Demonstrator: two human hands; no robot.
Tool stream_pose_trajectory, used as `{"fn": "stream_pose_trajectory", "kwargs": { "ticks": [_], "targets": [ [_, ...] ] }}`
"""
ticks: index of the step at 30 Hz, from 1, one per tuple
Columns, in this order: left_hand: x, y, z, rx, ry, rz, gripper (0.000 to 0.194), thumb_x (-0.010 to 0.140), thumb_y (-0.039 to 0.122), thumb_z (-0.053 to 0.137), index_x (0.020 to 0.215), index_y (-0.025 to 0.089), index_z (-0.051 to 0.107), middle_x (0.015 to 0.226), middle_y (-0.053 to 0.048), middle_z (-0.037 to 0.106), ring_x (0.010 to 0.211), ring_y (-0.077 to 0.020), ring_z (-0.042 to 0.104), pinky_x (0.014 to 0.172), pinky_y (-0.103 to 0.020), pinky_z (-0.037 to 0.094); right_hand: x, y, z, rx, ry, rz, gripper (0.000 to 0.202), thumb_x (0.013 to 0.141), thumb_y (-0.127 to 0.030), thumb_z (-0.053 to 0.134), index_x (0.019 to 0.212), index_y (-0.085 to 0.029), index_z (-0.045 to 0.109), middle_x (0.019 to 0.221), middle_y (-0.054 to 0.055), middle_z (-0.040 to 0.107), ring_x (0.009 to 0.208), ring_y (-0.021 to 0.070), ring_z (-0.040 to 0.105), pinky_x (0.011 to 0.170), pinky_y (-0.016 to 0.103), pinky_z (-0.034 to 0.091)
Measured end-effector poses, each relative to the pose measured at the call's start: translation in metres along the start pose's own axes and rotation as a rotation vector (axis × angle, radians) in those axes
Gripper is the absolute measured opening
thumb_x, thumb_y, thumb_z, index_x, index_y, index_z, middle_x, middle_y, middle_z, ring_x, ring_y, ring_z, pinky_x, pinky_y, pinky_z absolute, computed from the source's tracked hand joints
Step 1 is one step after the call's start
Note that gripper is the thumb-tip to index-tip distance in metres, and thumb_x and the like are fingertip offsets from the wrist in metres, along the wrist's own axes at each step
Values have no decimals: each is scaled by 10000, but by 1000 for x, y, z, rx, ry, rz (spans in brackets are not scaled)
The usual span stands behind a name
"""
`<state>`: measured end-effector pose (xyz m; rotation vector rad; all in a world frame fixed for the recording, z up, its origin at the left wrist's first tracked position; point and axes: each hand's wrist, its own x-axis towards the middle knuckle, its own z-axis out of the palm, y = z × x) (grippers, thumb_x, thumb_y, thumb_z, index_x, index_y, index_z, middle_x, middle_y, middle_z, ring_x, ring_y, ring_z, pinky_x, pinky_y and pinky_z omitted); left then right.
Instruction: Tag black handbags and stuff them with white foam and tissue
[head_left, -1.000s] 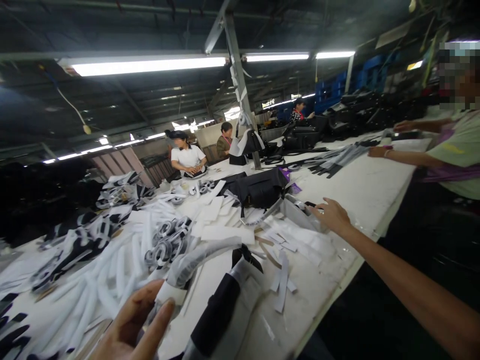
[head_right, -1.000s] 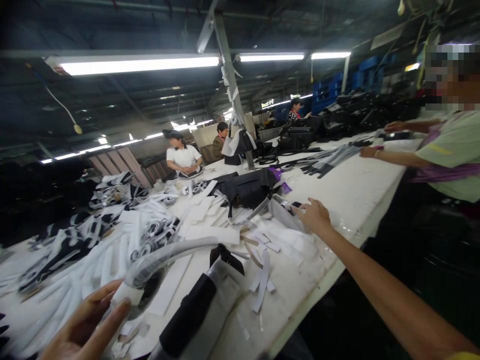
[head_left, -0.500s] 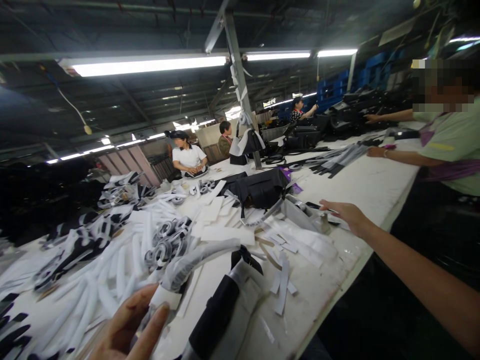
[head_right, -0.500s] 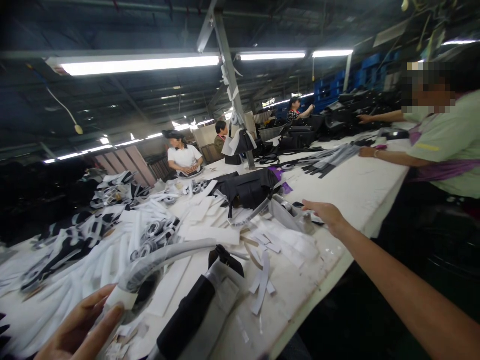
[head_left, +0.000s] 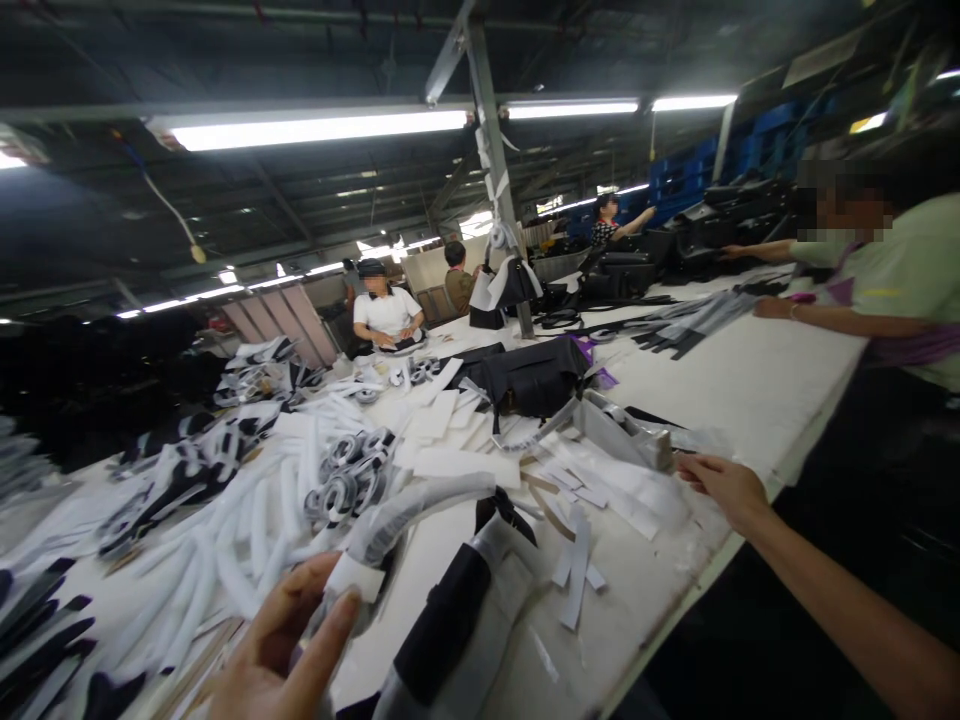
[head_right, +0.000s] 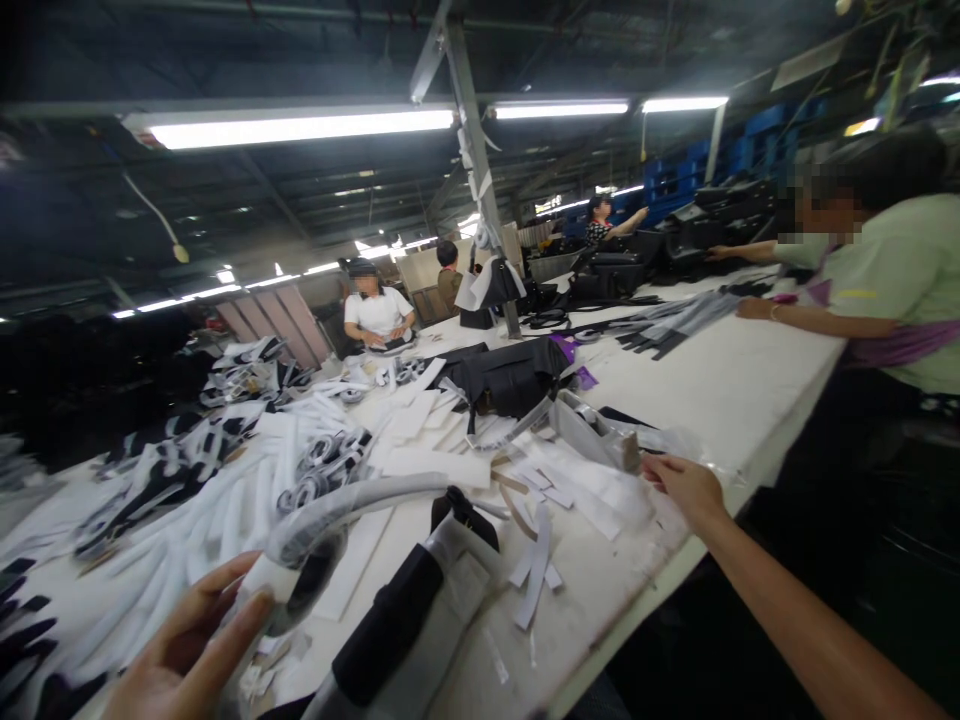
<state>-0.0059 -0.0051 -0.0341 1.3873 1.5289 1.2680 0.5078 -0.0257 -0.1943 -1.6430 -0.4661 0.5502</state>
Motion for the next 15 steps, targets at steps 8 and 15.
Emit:
{"fn": "stream_pose_trajectory", "kwargs": {
  "ticks": [8, 15],
  "targets": [
    [-12, 9, 14, -125, -39, 147, 410, 748, 464, 749, 1042, 194, 657, 1021, -56, 741, 988, -223, 686, 840, -286, 541, -167, -65, 101, 147, -643, -277, 268, 772, -465, 772, 822, -201, 760, 768, 55, 719, 756, 208, 663, 714, 268, 555],
    [-15, -2, 13, -105, -95, 288, 293, 798, 361, 728, 1028, 195, 652, 988, -53, 722, 960, -200, 682, 876, -289, 531, -287, -146, 175, 309, -1038, -358, 304, 847, -481, 706, 767, -189, 737, 656, 28, 687, 597, 156, 638, 574, 232, 511]
  ]
}}
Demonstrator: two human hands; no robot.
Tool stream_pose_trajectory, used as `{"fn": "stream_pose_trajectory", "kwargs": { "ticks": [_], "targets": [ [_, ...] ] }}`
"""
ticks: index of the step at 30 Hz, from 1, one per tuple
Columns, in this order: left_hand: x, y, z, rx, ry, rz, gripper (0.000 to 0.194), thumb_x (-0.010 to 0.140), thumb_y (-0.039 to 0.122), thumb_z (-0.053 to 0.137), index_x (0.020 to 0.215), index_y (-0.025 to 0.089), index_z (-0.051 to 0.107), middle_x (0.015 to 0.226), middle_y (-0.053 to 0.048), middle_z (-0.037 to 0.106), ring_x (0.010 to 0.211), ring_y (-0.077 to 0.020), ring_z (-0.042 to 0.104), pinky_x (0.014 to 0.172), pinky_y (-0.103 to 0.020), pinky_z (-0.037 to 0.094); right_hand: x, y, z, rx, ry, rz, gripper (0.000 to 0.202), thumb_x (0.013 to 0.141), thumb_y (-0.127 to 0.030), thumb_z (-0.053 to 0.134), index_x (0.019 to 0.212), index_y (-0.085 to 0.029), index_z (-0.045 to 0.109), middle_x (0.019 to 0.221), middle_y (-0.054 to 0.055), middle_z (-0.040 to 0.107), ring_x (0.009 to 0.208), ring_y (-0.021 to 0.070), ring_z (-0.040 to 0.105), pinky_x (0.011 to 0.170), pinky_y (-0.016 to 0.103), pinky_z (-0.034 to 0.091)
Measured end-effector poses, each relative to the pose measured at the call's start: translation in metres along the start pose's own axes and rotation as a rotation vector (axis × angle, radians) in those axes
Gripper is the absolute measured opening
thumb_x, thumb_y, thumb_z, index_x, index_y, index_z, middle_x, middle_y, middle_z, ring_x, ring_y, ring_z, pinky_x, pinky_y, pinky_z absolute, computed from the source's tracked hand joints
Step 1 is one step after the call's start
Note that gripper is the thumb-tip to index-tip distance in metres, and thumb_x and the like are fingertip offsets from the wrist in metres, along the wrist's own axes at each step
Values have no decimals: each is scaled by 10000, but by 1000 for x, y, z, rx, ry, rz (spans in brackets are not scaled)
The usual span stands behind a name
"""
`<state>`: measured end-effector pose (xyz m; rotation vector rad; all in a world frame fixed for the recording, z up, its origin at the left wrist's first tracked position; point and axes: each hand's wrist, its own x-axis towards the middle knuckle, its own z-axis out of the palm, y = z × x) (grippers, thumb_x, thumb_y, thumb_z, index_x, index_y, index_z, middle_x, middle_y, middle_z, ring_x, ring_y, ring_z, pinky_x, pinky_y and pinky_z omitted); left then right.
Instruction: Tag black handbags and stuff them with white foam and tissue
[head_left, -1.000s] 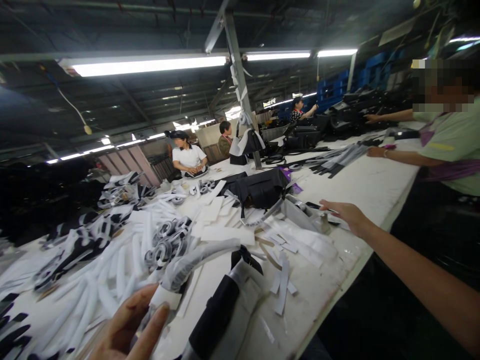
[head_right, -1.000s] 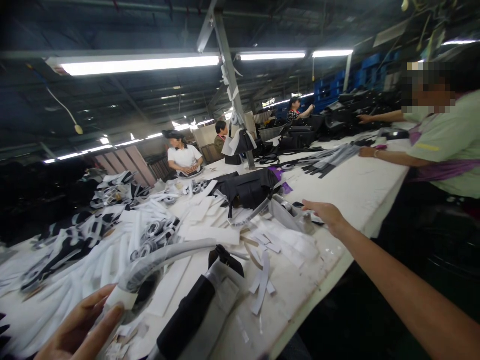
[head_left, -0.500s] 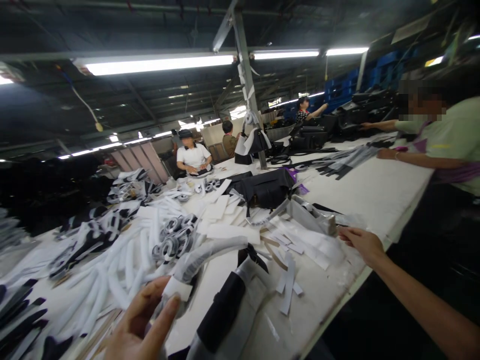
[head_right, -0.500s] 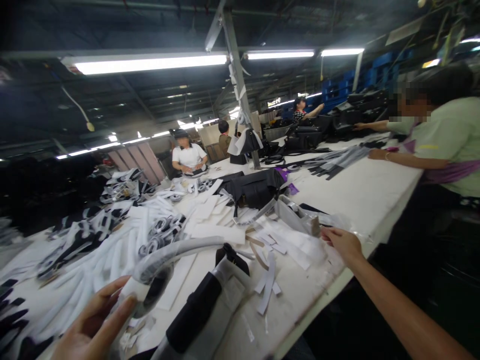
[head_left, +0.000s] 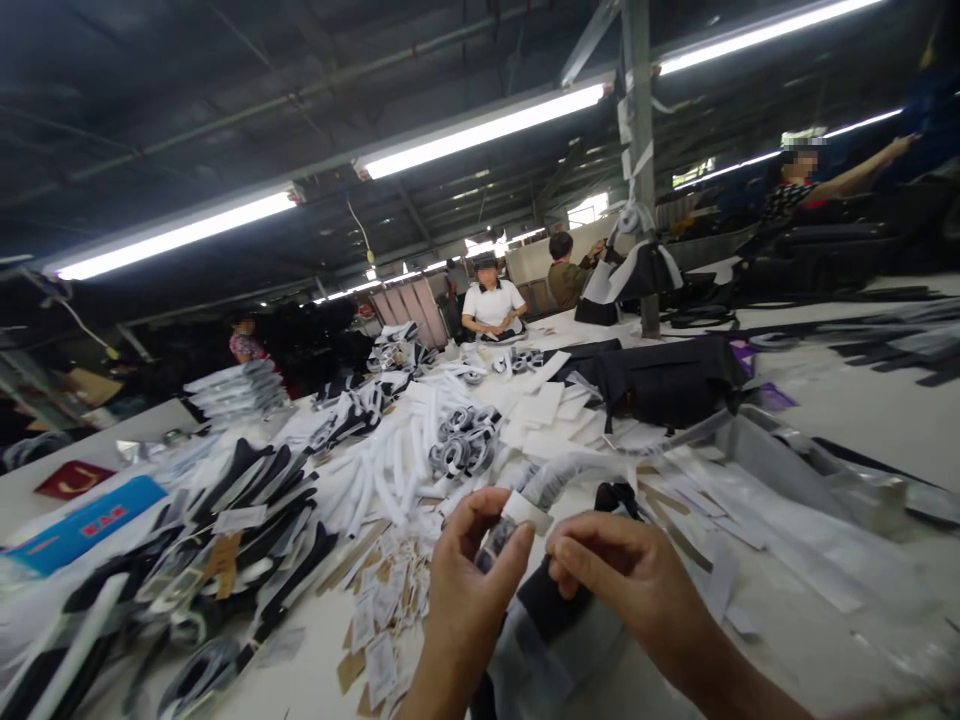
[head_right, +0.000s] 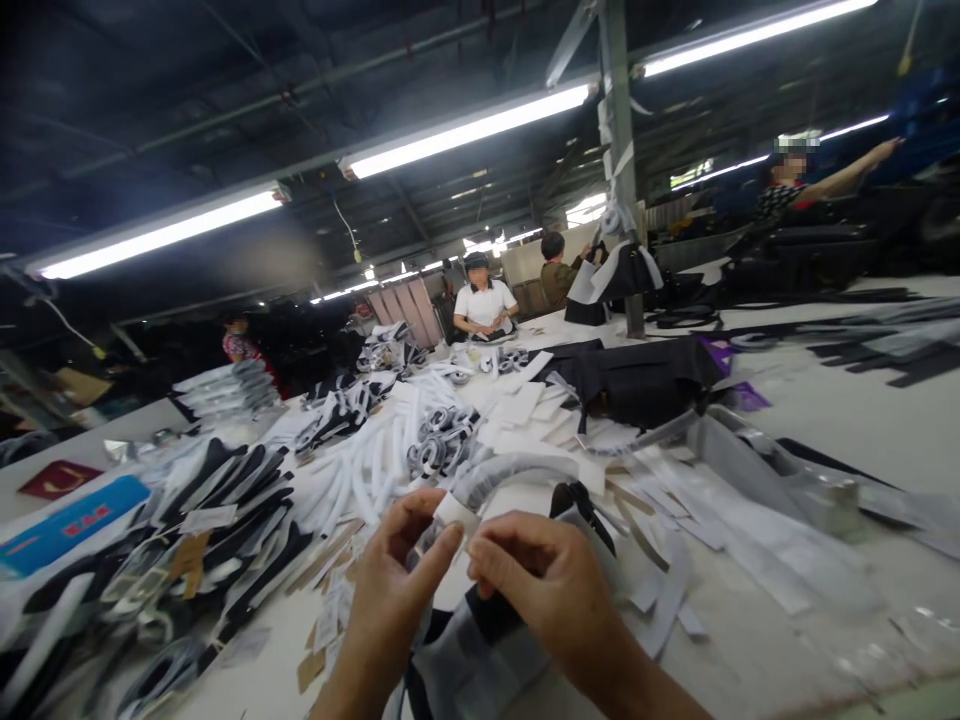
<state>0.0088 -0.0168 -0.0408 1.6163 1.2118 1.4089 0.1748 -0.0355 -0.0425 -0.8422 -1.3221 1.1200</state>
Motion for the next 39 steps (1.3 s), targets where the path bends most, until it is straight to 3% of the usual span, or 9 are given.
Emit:
{"fn": "stream_pose_trajectory", "kwargs": {
  "ticks": [7, 12, 16, 21, 24, 26, 29, 36, 39],
  "targets": [
    [0, -1, -6, -58, -57, -14, 271, 807, 346, 735, 1032, 212, 663, 1000, -35, 733, 970, -187, 679, 873, -262, 525, 13, 19, 10, -187, 122, 52, 403, 839, -539, 697, 643, -187, 689, 575, 12, 663, 503, 130, 591, 508, 220, 450],
    [1, 6, -5, -174, -76, -89, 297, 773, 370, 755, 1000, 199, 672, 969, -39, 747, 918, -189, 688, 799, -245, 532, 15, 22, 9, -157, 116, 97, 386, 787, -532, 737, 632, -181, 700, 579, 13, 674, 498, 131, 596, 507, 220, 454],
    [-1, 11, -2, -237, -65, -121, 330, 757, 403, 750, 984, 175, 675, 923, -55, 747, 849, -187, 683, 732, -244, 529, 25, 33, 8, -72, 73, 196, 461, 735, -580, 730, 544, -173, 629, 453, -8, 589, 387, 101, 492, 406, 209, 347],
    [-2, 14, -2, -240, -20, -154, 354, 744, 418, 757, 989, 175, 676, 924, -56, 738, 826, -179, 669, 684, -232, 516, 25, 46, 2, -113, 26, 261, 530, 789, -625, 667, 526, -169, 605, 426, -12, 564, 353, 82, 449, 385, 202, 294],
    [-1, 13, -4, -222, -42, -144, 343, 756, 426, 747, 983, 181, 670, 947, -55, 739, 832, -174, 666, 705, -231, 513, 11, 46, 0, -96, 122, 201, 479, 809, -633, 666, 680, -173, 705, 551, 26, 670, 482, 141, 607, 489, 224, 465],
    [0, 11, -4, -192, -58, -115, 324, 773, 420, 737, 978, 182, 658, 936, -52, 735, 844, -183, 675, 715, -240, 517, 0, 44, 4, 1, 213, 151, 496, 785, -621, 708, 1018, -184, 741, 740, 62, 757, 689, 219, 720, 689, 295, 580],
    [-3, 6, 0, -112, -72, -29, 286, 794, 379, 729, 987, 191, 634, 929, -45, 725, 887, -201, 686, 778, -274, 532, -11, 38, 17, 174, 323, 81, 777, 792, -573, 738, 1441, -231, 482, 1025, 90, 775, 1036, 274, 708, 979, 411, 536],
    [-30, -3, 24, 123, 8, 173, 192, 785, 326, 728, 955, 265, 663, 1022, -56, 733, 884, -240, 688, 792, -348, 571, -7, 17, 29, 317, 307, 180, 894, 756, -543, 791, 1496, -270, 369, 1195, 105, 723, 1084, 272, 692, 956, 377, 558],
    [-45, -3, 20, 149, -38, 192, 329, 808, 300, 715, 1133, 278, 669, 1145, -74, 721, 1046, -284, 674, 930, -404, 558, -3, 14, 26, 285, 308, 232, 893, 737, -528, 808, 1490, -298, 386, 1145, 87, 742, 1048, 275, 701, 931, 377, 566]
  ]
}}
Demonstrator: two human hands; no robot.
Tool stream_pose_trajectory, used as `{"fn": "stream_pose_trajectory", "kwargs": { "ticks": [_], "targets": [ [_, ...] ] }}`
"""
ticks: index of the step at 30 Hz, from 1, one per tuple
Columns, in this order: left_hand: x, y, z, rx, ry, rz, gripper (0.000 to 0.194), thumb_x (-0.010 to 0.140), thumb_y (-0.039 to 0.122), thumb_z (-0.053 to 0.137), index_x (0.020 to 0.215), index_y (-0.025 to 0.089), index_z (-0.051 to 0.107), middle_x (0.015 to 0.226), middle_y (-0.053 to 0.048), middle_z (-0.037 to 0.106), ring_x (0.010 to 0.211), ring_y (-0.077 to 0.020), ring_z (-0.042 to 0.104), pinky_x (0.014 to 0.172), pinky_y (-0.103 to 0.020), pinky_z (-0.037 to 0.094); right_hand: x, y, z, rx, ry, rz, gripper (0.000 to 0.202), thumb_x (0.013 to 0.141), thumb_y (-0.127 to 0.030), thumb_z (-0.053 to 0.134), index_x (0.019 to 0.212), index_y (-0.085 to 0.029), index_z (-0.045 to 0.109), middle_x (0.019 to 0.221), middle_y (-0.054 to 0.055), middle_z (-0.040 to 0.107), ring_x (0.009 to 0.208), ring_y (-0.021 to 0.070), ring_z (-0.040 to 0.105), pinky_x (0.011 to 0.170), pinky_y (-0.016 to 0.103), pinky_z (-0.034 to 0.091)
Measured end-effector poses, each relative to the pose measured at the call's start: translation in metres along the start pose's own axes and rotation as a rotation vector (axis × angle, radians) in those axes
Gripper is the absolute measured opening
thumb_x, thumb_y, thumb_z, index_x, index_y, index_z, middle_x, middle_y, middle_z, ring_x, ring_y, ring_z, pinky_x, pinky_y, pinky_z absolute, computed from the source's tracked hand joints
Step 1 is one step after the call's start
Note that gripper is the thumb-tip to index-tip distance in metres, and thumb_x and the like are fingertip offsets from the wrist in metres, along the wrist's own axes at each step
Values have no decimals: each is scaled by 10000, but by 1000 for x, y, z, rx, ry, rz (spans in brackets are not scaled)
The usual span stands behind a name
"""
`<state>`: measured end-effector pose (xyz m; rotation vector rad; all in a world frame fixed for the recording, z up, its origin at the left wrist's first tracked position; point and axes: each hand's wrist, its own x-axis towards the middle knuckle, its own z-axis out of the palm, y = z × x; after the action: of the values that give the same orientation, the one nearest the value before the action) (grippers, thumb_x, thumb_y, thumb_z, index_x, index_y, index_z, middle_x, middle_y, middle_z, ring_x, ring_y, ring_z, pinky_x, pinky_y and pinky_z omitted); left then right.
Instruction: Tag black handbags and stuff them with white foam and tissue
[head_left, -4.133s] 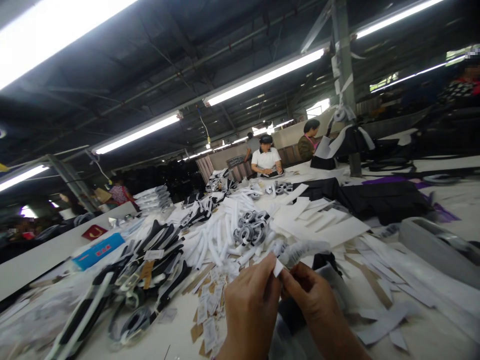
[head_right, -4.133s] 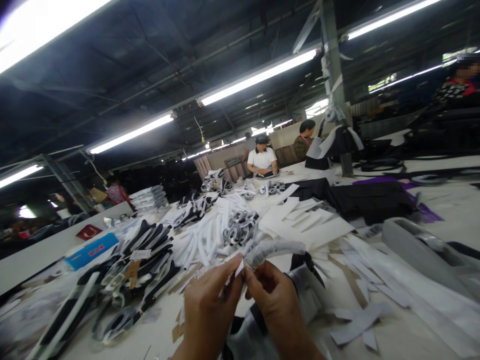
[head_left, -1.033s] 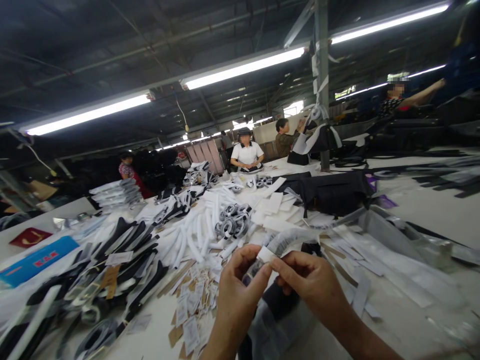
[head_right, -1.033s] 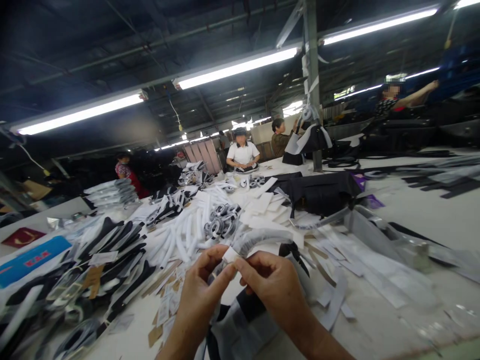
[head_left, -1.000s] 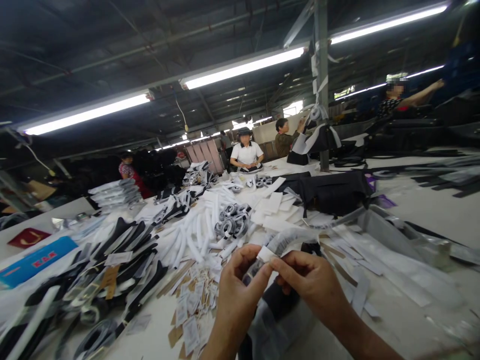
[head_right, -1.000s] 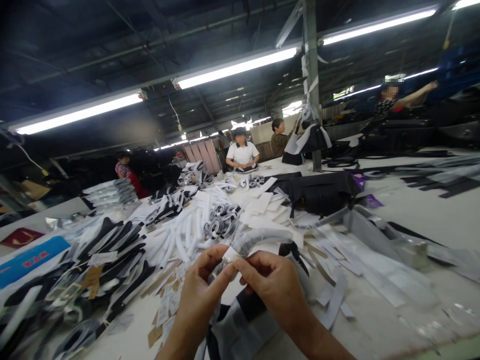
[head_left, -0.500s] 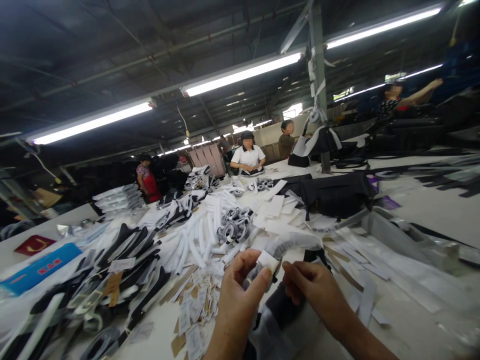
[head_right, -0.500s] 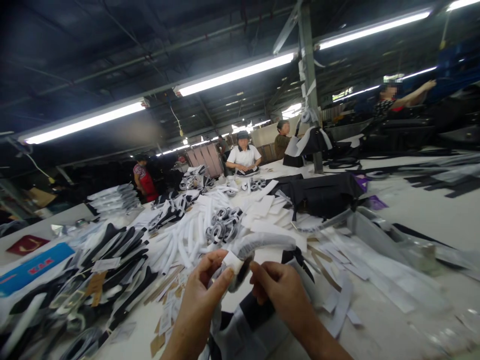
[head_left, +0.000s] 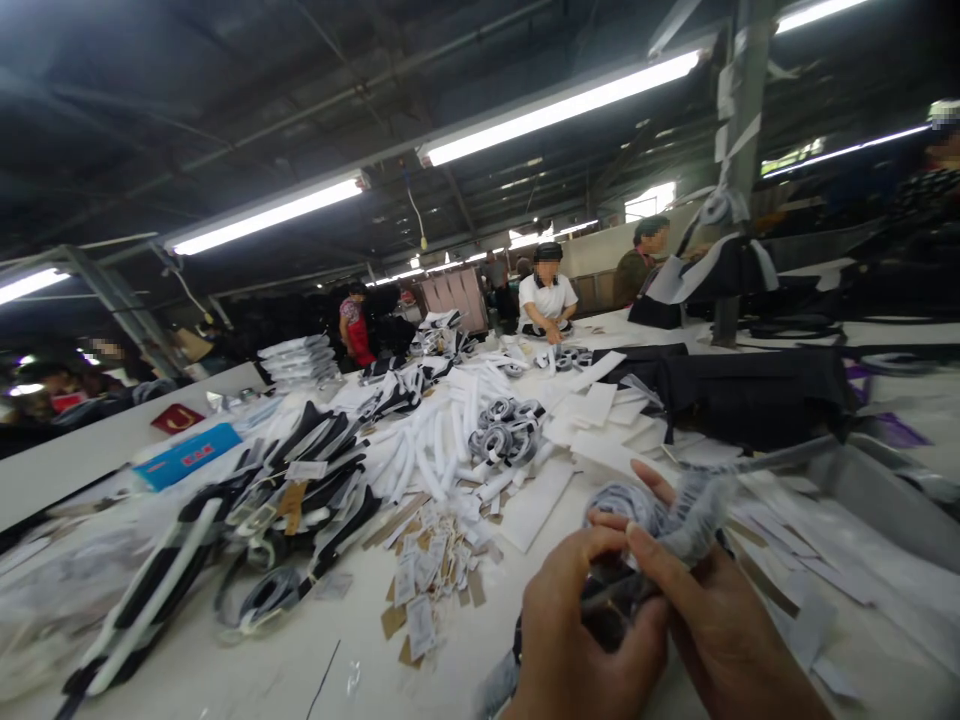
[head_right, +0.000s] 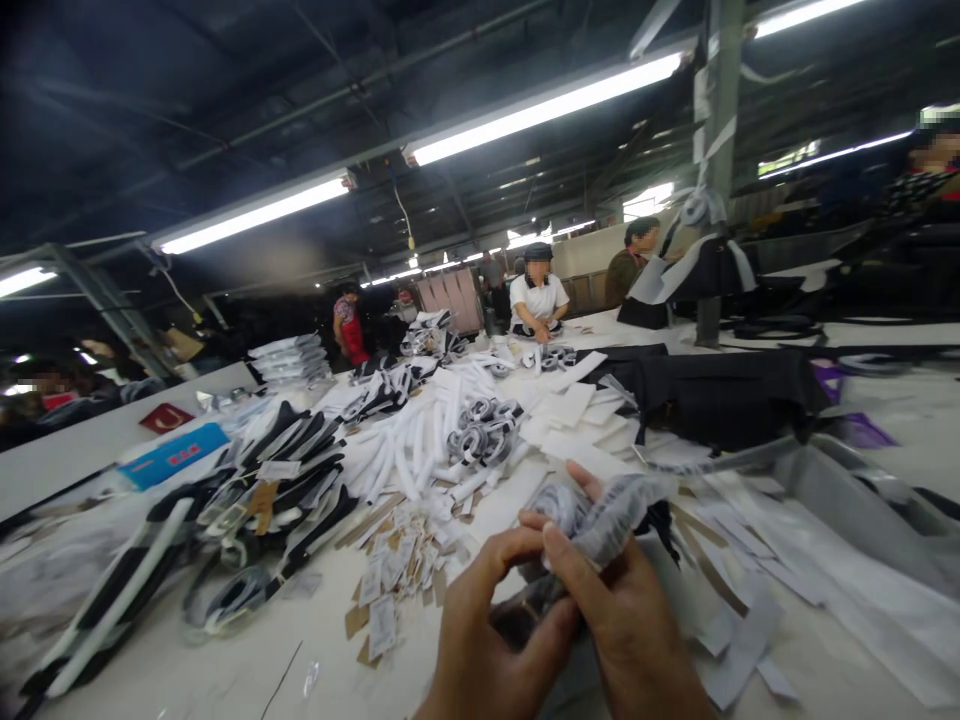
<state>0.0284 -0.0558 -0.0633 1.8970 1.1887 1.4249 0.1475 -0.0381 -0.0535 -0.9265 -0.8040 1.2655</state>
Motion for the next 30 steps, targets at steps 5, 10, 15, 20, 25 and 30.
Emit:
{"fn": "stream_pose_trajectory", "kwargs": {
  "ticks": [5, 10, 15, 20, 25, 30],
  "targets": [
    [-39, -24, -18, 192, 159, 32, 628, 871, 275, 663, 1458, 312, 442, 1561, -78, 395, 1433, -353, 368, 1177, -560, 318, 19, -3, 1, -59, -91, 21, 820, 760, -487, 801, 1472, -351, 418, 1099, 55, 750, 1094, 273, 671, 874, 356, 577],
    [-72, -81, -14, 202, 256, -152, 738, 872, 387, 640, 1525, 234, 333, 1569, -114, 382, 1459, -336, 323, 1206, -509, 281, 49, -13, 24, -38, -231, 50, 768, 775, -406, 807, 1444, -256, 461, 882, 36, 747, 824, 218, 703, 640, 252, 567],
    [-81, -104, -1, 90, 218, -253, 691, 907, 457, 567, 1514, 193, 367, 1542, -124, 425, 1431, -322, 381, 1197, -463, 317, 75, -34, 57, -24, -365, 73, 673, 790, -244, 794, 1398, -217, 505, 848, 34, 748, 760, 175, 695, 656, 225, 566],
    [-90, -104, 9, 17, 100, -215, 700, 867, 498, 624, 1495, 265, 422, 1501, -89, 486, 1373, -349, 461, 1152, -482, 397, 92, -41, 62, -59, -455, 148, 629, 813, -251, 777, 1387, -290, 523, 947, 36, 766, 758, 169, 719, 649, 222, 570],
    [-88, -109, 2, -172, -4, -196, 592, 929, 452, 556, 1477, 253, 450, 1388, -115, 601, 1227, -300, 608, 1015, -448, 530, 104, -21, 35, -137, -331, 326, 455, 854, -406, 734, 1261, -248, 605, 1020, 91, 763, 778, 195, 730, 651, 253, 579],
    [-66, -124, -44, -53, 9, -313, 349, 953, 436, 544, 1197, 230, 685, 1085, -77, 758, 983, -215, 720, 929, -362, 563, 115, -12, -14, -746, -295, 71, 472, 949, -577, 479, 1044, -194, 737, 1104, 145, 748, 1051, 324, 697, 877, 366, 542]
  ]
}}
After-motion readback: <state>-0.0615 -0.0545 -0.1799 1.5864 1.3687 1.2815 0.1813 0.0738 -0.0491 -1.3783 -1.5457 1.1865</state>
